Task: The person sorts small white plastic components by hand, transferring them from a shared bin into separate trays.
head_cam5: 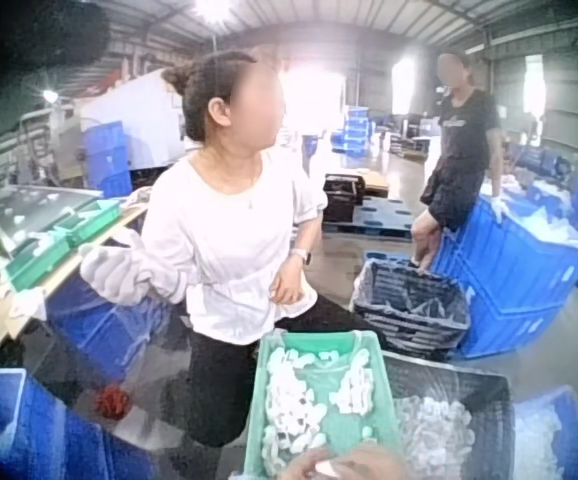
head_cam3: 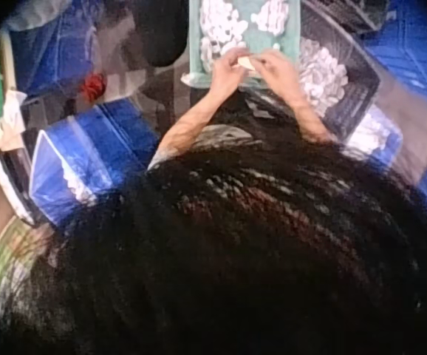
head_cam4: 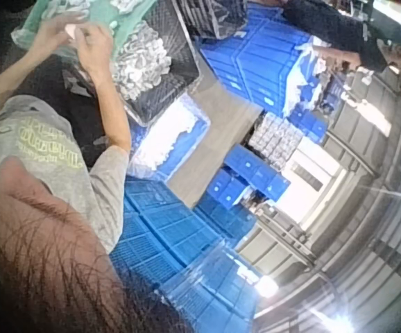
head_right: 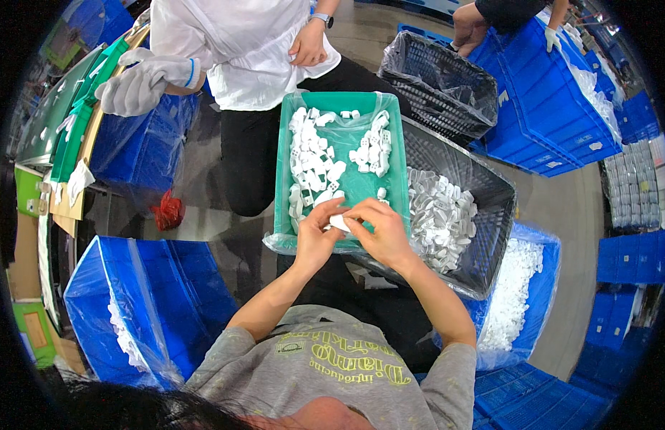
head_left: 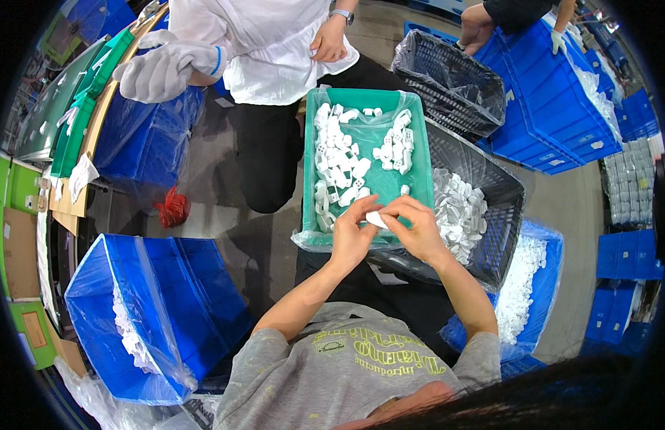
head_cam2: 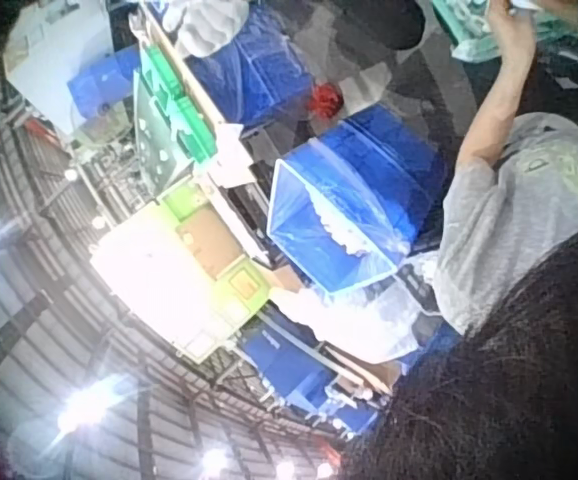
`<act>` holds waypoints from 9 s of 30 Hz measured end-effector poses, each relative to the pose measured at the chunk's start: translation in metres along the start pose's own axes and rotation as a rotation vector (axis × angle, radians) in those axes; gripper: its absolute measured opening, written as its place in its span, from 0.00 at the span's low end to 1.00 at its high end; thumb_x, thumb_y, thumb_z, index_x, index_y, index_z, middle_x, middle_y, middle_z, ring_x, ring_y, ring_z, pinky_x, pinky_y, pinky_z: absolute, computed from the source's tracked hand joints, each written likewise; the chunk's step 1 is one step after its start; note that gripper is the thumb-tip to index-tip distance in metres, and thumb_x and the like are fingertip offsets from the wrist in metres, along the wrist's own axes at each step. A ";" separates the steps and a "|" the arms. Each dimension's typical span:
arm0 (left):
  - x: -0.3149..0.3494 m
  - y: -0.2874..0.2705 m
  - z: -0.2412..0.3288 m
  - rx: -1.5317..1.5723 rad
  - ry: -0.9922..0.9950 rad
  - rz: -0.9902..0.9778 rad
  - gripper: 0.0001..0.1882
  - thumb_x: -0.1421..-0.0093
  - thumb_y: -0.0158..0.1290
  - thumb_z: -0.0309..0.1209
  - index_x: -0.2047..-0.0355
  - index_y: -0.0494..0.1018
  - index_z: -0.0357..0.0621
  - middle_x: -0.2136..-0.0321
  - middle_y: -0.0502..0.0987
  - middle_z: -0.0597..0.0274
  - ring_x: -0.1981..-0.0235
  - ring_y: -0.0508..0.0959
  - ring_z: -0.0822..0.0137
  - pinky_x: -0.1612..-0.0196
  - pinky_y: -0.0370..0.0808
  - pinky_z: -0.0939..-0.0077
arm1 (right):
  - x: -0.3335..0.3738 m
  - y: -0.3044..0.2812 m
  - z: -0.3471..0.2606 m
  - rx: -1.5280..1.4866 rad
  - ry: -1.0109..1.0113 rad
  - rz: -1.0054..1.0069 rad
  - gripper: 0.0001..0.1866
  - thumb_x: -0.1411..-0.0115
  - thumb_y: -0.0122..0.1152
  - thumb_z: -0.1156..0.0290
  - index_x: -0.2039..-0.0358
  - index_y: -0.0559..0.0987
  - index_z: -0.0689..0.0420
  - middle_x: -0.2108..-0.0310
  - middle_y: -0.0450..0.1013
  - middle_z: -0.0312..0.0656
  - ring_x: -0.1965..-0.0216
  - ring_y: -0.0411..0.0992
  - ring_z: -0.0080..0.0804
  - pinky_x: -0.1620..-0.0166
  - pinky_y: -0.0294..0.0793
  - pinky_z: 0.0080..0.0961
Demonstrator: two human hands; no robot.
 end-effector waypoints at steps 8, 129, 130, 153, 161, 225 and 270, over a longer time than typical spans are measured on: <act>0.000 -0.021 0.007 -0.023 -0.033 0.003 0.11 0.50 0.49 0.15 0.67 0.75 0.35 0.70 0.75 0.59 0.81 0.72 0.76 0.80 0.69 0.84 | -0.018 -0.037 0.035 0.195 0.112 0.030 0.04 0.52 0.59 0.74 0.73 0.77 0.57 0.72 0.71 0.39 0.68 0.70 0.33 0.63 0.66 0.30; 0.084 0.072 0.019 0.039 -0.246 -0.396 0.14 0.43 0.49 0.24 0.56 0.69 0.32 0.67 0.75 0.55 0.72 0.76 0.68 0.72 0.75 0.80 | 0.185 -0.041 -0.024 -1.268 0.313 1.055 0.08 0.42 0.48 0.76 0.63 0.70 0.64 0.67 0.72 0.45 0.66 0.75 0.36 0.64 0.76 0.27; 0.087 0.075 0.020 0.013 -0.232 -0.403 0.14 0.43 0.50 0.24 0.57 0.70 0.32 0.67 0.75 0.55 0.72 0.76 0.68 0.72 0.75 0.80 | 0.186 -0.043 -0.023 -1.268 0.318 1.048 0.08 0.42 0.48 0.76 0.63 0.70 0.64 0.67 0.72 0.45 0.66 0.75 0.36 0.64 0.76 0.27; 0.031 0.060 0.016 0.020 -0.172 -0.405 0.13 0.43 0.51 0.24 0.58 0.71 0.34 0.67 0.73 0.60 0.70 0.77 0.68 0.71 0.76 0.82 | 0.132 -0.033 0.029 -0.962 0.540 0.741 0.07 0.48 0.59 0.77 0.67 0.76 0.65 0.71 0.74 0.42 0.71 0.71 0.24 0.71 0.72 0.19; 0.019 0.045 0.009 0.067 -0.177 -0.445 0.13 0.42 0.49 0.26 0.57 0.71 0.35 0.67 0.71 0.61 0.69 0.77 0.68 0.70 0.77 0.82 | 0.100 -0.037 0.029 -0.789 0.580 0.540 0.07 0.50 0.61 0.78 0.68 0.77 0.64 0.74 0.74 0.39 0.73 0.70 0.21 0.73 0.67 0.15; -0.005 -0.048 0.029 -0.344 0.257 0.112 0.07 0.46 0.52 0.23 0.67 0.76 0.36 0.74 0.75 0.60 0.75 0.76 0.74 0.74 0.71 0.83 | -0.024 0.041 0.045 0.505 -0.132 -0.097 0.15 0.57 0.54 0.82 0.67 0.75 0.55 0.72 0.69 0.42 0.67 0.70 0.40 0.64 0.68 0.33; 0.009 0.005 0.012 0.365 -0.264 -0.262 0.10 0.45 0.49 0.21 0.62 0.70 0.35 0.66 0.75 0.56 0.68 0.78 0.67 0.69 0.76 0.78 | 0.029 -0.025 0.003 -0.288 0.194 0.195 0.09 0.52 0.58 0.83 0.67 0.77 0.63 0.71 0.71 0.39 0.70 0.69 0.23 0.66 0.69 0.18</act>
Point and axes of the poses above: each hand's wrist, its own x-axis away from the middle knuckle, its own y-axis out of the palm, z = x × y, the point moved 4 cm from there along -x, towards the middle knuckle
